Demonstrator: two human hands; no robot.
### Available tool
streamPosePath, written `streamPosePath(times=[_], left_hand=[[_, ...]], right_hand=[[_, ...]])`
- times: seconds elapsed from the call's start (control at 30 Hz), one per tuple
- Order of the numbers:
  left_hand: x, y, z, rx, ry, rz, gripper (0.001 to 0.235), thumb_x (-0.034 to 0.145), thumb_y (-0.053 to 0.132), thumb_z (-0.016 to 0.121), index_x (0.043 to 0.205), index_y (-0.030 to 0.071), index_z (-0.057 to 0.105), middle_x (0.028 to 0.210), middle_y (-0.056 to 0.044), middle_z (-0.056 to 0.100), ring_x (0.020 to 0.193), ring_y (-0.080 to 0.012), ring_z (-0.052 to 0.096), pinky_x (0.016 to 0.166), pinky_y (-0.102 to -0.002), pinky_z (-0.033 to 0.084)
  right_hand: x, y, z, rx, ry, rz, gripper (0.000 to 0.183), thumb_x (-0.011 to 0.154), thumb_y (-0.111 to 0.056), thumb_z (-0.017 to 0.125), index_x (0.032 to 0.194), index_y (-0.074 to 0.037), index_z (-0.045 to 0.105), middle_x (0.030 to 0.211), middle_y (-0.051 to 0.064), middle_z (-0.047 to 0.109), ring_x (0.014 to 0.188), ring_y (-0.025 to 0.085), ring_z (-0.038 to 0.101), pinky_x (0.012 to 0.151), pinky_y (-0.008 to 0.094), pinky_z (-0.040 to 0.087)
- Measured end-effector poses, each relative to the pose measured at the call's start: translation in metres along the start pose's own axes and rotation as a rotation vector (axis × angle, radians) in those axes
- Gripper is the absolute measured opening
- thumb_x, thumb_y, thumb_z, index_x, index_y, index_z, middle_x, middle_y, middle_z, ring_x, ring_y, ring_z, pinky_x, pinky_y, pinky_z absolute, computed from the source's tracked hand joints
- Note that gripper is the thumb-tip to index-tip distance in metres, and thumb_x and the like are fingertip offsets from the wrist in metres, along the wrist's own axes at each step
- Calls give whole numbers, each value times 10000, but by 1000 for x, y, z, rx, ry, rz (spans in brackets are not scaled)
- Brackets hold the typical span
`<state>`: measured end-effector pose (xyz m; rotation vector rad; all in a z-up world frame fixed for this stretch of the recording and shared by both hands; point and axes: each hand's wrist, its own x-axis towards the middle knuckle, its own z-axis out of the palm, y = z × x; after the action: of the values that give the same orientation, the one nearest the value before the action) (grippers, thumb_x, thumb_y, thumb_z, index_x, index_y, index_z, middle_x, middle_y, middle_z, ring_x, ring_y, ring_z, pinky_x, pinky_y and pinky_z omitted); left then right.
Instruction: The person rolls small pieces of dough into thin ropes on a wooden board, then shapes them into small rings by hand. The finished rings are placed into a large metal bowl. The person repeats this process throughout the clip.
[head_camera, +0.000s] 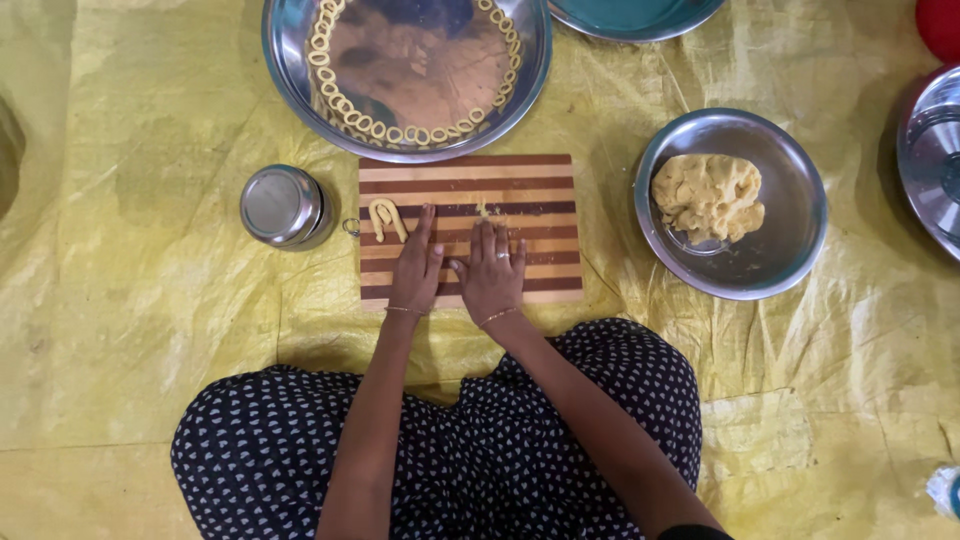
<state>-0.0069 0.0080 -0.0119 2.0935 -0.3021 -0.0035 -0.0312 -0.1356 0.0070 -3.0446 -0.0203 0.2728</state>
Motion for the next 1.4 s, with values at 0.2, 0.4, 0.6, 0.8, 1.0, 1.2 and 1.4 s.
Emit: streamPosePath(times=[0.2, 0.4, 0.6, 0.8, 1.0, 1.2, 1.4], left_hand=[[-4, 3, -1, 20, -34, -48, 709, 1072, 571, 238, 1637, 142, 204, 1658, -173, 336, 1503, -405, 357, 1224, -484, 315], [-2, 0, 0, 85, -45, -58, 760, 1047, 614, 212, 1644, 144, 199, 1661, -180, 327, 1498, -411, 349, 1216, -510, 303], [-1, -3, 3, 49, -8, 1, 752, 1071, 612, 225, 1634, 114, 219, 1657, -186, 342, 1507, -404, 371, 1224, -497, 336], [-1, 2, 0, 41, -19, -24, 762, 1063, 612, 237, 1633, 107, 214, 1644, -195, 353, 1492, -412, 374, 1215, -493, 332], [-2, 0, 0, 32, -22, -6, 756, 1072, 626, 233, 1627, 113, 217, 1649, -197, 355, 1501, -411, 385, 1227, -501, 331], [-1, 0, 1, 69, -39, -36, 758, 1062, 612, 207, 1637, 118, 202, 1639, -204, 348, 1483, -425, 373, 1213, -520, 322], [-2, 0, 1, 65, -23, -18, 744, 1061, 608, 222, 1632, 131, 223, 1632, -199, 373, 1478, -415, 401, 1209, -516, 342]], right_hand=[[-3, 0, -5, -92, 24, -20, 784, 1028, -548, 331, 1596, -48, 121, 1674, 95, 156, 1501, 277, 244, 1158, 574, 246], [24, 4, -21, -67, -183, 53, 783, 1051, -551, 287, 1637, -82, 67, 1723, 48, 36, 1455, 249, 302, 1065, 584, 354], [40, 4, -29, 1, -144, 75, 777, 1059, -550, 287, 1650, -95, 69, 1739, 41, 15, 1425, 281, 337, 1098, 580, 347], [18, -10, -20, -105, -223, 47, 769, 1048, -547, 300, 1625, -88, 81, 1712, 68, 25, 1543, 299, 108, 1191, 617, 170], [37, -1, -24, 25, -92, 54, 768, 1048, -553, 298, 1620, -90, 75, 1700, 78, 52, 1560, 320, -19, 1205, 644, 65], [9, -10, -32, -48, -276, 25, 779, 1058, -557, 262, 1630, -76, 42, 1721, 107, 8, 1568, 294, -80, 1222, 643, 8], [34, -1, -43, 33, -226, 38, 775, 1029, -554, 220, 1607, -88, -2, 1696, 81, -45, 1538, 316, -139, 1180, 663, -18]])
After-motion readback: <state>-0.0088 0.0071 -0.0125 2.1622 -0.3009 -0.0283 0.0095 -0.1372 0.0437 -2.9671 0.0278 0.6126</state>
